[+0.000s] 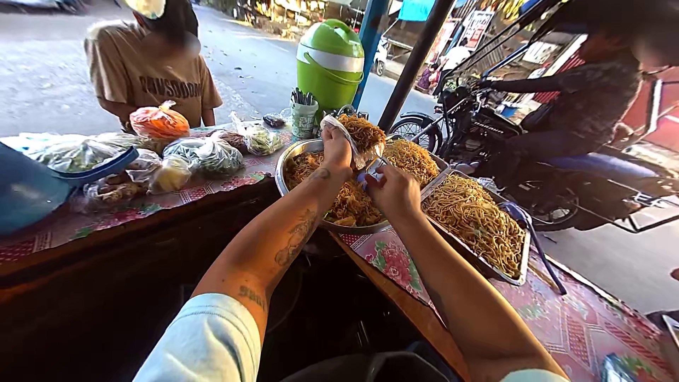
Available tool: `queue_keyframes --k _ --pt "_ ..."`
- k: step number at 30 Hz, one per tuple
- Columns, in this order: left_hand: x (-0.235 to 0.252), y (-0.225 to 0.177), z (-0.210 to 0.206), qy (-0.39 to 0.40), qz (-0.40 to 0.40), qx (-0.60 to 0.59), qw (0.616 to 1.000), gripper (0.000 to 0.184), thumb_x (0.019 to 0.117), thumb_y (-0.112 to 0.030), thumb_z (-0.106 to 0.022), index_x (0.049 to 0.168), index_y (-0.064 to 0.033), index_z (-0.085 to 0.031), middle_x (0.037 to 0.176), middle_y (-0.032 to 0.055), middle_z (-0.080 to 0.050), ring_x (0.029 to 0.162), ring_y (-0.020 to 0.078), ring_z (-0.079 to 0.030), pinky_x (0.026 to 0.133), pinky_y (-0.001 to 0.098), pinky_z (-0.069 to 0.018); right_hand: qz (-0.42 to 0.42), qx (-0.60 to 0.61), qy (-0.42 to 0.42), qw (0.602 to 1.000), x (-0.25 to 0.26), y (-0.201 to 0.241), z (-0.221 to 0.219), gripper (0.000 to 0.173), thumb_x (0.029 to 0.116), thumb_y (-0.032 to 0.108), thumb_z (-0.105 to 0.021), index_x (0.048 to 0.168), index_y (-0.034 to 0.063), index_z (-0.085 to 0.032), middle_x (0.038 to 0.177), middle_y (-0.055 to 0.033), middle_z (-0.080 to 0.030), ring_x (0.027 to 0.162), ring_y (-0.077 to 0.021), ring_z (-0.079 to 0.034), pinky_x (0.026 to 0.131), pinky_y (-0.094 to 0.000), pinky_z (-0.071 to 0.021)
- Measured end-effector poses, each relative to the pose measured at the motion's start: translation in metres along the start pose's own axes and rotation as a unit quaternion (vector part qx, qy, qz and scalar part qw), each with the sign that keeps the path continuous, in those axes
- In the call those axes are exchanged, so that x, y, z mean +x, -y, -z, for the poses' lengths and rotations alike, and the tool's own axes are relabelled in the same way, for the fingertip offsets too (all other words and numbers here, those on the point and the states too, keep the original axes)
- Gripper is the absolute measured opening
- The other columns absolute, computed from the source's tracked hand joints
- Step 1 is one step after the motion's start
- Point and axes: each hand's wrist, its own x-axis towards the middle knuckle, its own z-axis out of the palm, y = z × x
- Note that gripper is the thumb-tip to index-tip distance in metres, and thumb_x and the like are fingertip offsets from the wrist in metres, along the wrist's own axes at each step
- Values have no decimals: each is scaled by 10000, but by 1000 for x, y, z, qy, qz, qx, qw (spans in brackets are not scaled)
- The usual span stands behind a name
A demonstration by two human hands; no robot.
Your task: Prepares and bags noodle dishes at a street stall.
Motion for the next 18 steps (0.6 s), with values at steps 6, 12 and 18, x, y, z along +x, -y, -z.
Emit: queue_keyframes --k 6,12,18 --pt "-21 -17 1 -4 -19 15 1000 562 1129 -455 -189 1627 -200 -146 1614 110 -340 1417 221 -422 1129 473 -400 -109 126 -28 986 18 26 -4 220 982 201 -627 1082 21 -705 963 -177 -726 903 -355 -711 816 -596 -554" --pt "-10 -17 42 63 -92 159 981 515 1126 -430 -260 1518 -112 -361 1355 184 -577 1223 265 -580 1043 497 -462 -160 142 -81 974 40 28 16 250 1001 169 -603 1120 -38 -676 1024 -218 -699 968 -365 -676 874 -578 -511" --pt "-8 -27 67 172 -160 472 850 695 1091 -493 -394 1654 -169 -147 1411 229 -581 1264 380 -600 1070 600 -446 -222 267 -51 936 93 20 10 295 1000 73 -525 1280 -3 -575 1125 -241 -661 925 -343 -693 794 -542 -580"
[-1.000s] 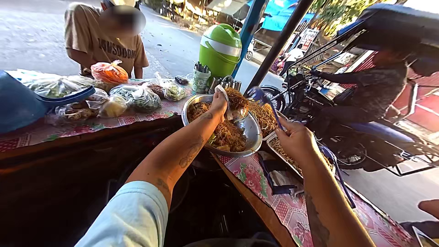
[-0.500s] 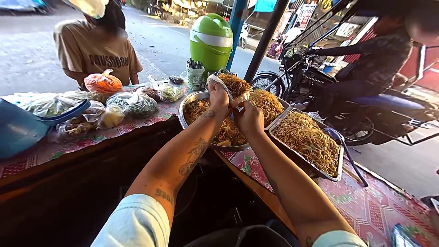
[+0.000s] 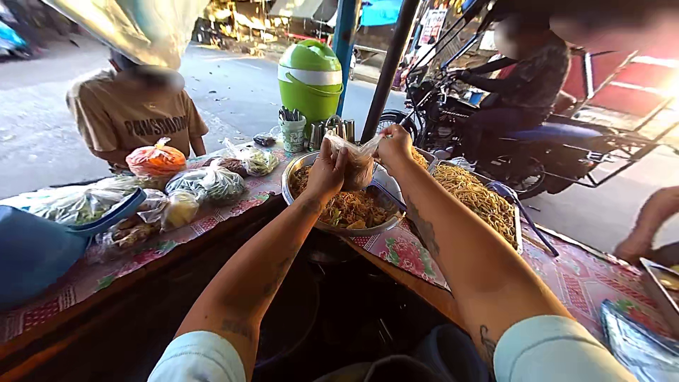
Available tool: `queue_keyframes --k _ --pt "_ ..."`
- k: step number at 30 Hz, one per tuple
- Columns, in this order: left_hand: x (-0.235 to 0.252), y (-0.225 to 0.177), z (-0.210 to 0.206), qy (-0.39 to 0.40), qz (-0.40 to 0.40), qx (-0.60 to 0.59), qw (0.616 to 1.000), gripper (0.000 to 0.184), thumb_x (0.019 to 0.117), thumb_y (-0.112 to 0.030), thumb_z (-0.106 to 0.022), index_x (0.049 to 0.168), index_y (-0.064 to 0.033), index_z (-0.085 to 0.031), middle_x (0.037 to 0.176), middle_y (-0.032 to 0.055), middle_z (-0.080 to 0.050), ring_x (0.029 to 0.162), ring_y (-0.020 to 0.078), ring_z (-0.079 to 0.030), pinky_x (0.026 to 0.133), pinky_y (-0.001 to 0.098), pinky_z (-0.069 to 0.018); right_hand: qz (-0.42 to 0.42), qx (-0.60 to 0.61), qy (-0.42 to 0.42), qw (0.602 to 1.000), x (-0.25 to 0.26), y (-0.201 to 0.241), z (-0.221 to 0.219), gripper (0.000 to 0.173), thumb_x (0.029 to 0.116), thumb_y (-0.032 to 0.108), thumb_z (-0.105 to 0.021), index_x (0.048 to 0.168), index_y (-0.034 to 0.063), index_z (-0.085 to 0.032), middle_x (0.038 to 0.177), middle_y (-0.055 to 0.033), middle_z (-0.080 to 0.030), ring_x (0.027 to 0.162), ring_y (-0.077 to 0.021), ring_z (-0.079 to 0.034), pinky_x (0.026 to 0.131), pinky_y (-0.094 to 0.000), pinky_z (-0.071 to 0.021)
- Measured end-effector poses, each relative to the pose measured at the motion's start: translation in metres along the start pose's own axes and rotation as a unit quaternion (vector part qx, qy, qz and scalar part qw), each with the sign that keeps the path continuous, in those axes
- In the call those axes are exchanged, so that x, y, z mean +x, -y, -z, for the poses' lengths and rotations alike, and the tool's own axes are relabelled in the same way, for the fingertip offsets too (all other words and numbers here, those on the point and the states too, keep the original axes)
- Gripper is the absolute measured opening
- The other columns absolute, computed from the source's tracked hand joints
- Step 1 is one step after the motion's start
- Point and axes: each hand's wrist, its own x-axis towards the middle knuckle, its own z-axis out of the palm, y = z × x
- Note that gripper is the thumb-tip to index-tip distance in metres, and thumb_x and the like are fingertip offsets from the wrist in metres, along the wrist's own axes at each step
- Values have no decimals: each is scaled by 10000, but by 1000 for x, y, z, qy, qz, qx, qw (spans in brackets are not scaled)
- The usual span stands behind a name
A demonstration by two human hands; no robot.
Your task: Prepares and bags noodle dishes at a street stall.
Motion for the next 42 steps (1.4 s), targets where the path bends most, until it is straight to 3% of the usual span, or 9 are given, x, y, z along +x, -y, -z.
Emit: queue_keyframes --k 3,11,19,23,26,30,33,39,42 --pt "-2 2 4 32 12 83 996 774 1082 -509 -413 1663 -170 -30 1340 280 -591 1190 439 -619 1008 632 -470 -28 66 12 997 1 26 5 315 1064 134 -461 1360 44 -520 1132 -197 -635 867 -288 -673 735 -471 -578" --pt "-11 -32 6 52 -60 61 995 484 1131 -386 -301 1482 -90 -452 1216 235 -656 1159 392 -635 985 621 -474 29 222 52 973 -46 55 85 279 1036 63 -508 1313 39 -499 998 -109 -674 790 -190 -682 715 -359 -592" --pt "-98 -122 -82 256 -195 12 947 442 1135 -315 -326 1469 -59 -459 1147 224 -669 1060 364 -666 939 592 -503 -55 18 103 993 -146 -4 268 500 951 25 -597 1436 67 -482 994 -38 -662 706 -68 -600 627 -242 -530" --pt "-141 -135 -172 359 -200 -2 912 489 1127 -247 -365 1610 -190 -314 1076 216 -689 969 370 -685 878 579 -538 -96 -221 132 962 -196 -65 331 207 926 130 -738 1105 29 -718 718 -64 -635 506 -118 -513 477 -312 -464" --pt "-159 -134 -235 380 -226 -8 897 567 1105 -175 -401 1645 -252 -246 1147 236 -686 1031 405 -681 907 609 -527 -132 -314 126 932 -221 -113 357 176 941 184 -753 900 16 -721 682 -97 -611 568 -202 -545 560 -446 -484" --pt "-172 -130 -286 338 -284 -134 887 311 1064 -116 -479 1284 1 -665 1342 216 -612 1278 345 -558 1104 538 -418 -128 -253 55 957 -246 -177 377 186 932 155 -767 967 -14 -698 757 -136 -676 608 -240 -636 592 -459 -564" --pt "-185 -158 -290 297 -280 -207 889 243 1047 -133 -524 1003 -6 -726 1077 94 -676 1010 158 -631 903 372 -520 -104 -118 13 987 -256 -181 405 151 940 62 -717 1023 -39 -641 800 -114 -687 628 -179 -664 610 -361 -591" --pt "-203 -248 -286 218 -414 -258 845 132 962 -97 -639 924 -23 -742 971 65 -669 944 107 -632 856 286 -537 22 92 6 995 -270 -157 428 566 819 40 -744 1331 104 -512 926 -12 -689 684 -88 -665 603 -261 -591" --pt "-221 -276 -292 246 -449 -269 816 139 888 -135 -734 1009 -99 -793 1064 78 -632 1057 190 -577 933 372 -483 15 -16 -7 1000 -278 -152 429 238 834 109 -785 1052 123 -693 801 39 -677 601 -10 -599 543 -171 -509"
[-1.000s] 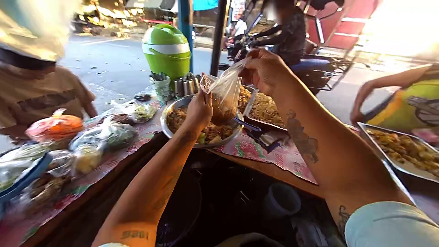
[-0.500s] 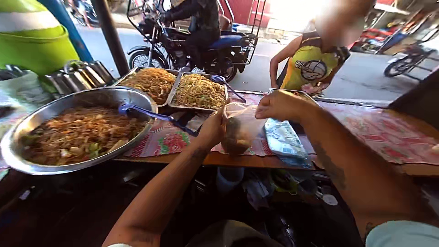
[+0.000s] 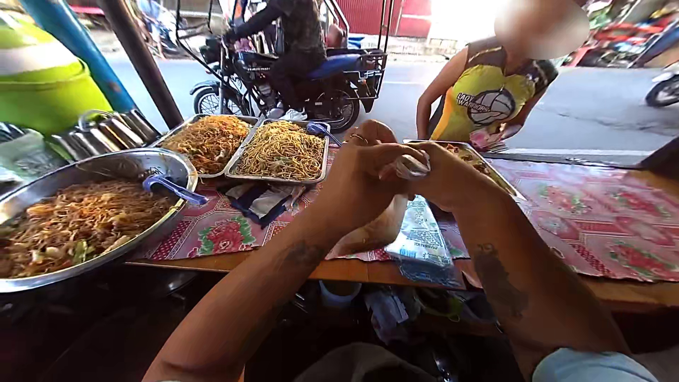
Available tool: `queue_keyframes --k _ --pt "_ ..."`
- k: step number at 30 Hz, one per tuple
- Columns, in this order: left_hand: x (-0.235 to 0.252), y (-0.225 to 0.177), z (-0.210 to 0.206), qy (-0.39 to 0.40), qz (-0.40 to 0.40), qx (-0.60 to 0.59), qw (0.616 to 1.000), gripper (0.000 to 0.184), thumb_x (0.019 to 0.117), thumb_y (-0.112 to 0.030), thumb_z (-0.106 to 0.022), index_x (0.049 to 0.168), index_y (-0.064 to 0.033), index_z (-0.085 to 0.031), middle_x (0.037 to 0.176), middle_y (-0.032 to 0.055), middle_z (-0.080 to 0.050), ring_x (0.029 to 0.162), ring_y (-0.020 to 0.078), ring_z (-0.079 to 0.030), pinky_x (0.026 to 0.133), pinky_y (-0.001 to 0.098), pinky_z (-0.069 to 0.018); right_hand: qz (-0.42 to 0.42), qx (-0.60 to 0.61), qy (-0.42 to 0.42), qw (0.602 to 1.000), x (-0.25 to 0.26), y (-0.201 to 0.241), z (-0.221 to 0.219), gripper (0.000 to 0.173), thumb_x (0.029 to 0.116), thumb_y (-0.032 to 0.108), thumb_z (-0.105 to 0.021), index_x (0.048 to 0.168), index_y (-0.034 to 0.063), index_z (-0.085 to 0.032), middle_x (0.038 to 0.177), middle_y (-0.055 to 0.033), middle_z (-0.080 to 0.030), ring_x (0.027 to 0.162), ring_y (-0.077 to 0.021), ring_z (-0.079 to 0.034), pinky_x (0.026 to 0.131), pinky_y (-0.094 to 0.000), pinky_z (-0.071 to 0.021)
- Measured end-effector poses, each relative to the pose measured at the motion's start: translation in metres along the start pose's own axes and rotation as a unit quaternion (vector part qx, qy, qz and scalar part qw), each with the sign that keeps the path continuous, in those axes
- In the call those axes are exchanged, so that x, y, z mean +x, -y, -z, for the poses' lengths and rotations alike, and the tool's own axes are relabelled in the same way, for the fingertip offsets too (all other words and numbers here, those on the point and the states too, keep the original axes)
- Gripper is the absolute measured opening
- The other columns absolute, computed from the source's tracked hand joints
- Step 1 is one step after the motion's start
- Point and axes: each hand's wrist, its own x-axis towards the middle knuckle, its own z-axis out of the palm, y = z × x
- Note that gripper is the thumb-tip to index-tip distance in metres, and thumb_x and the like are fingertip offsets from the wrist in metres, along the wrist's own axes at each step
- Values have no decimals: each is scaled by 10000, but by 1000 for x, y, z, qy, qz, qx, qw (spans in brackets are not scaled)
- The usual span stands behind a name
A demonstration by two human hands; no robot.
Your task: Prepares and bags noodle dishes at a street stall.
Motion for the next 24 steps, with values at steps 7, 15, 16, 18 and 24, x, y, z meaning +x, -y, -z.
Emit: queue_keyframes --k 7,15,16,18,24 --pt "-27 -10 -40 225 316 -339 857 358 837 -17 -736 1172 -75 -623 955 -15 -718 867 51 -687 797 243 -590 35 96 -45 994 -22 -9 21 163 808 11 -803 913 89 -706 757 20 -678 621 -31 -616 533 -184 -536" --pt "69 -10 -97 323 128 81 934 220 957 -229 -712 886 -23 -737 851 97 -672 832 206 -629 774 418 -502 -1 226 -358 906 -102 -60 58 181 948 -43 -558 992 125 -612 801 73 -672 605 -18 -622 584 -181 -572" --pt "82 -15 -105 312 67 98 943 208 950 -211 -699 888 -16 -736 877 109 -679 872 223 -638 803 430 -501 24 298 -375 878 -112 -59 51 210 983 -46 -492 986 141 -586 797 82 -682 636 -7 -643 614 -165 -579" --pt "89 -29 -119 234 -10 40 971 135 915 -140 -729 851 -21 -713 842 90 -676 841 192 -645 779 382 -520 78 495 -304 810 -130 -55 31 242 1067 90 -458 976 163 -670 816 67 -730 693 6 -682 634 -117 -565" --pt "54 -58 -97 237 36 -209 948 68 877 110 -689 917 60 -712 762 76 -678 692 68 -627 650 223 -533 176 681 133 698 -86 -105 -4 204 928 225 -699 1023 56 -763 793 35 -723 649 5 -652 602 -114 -521"
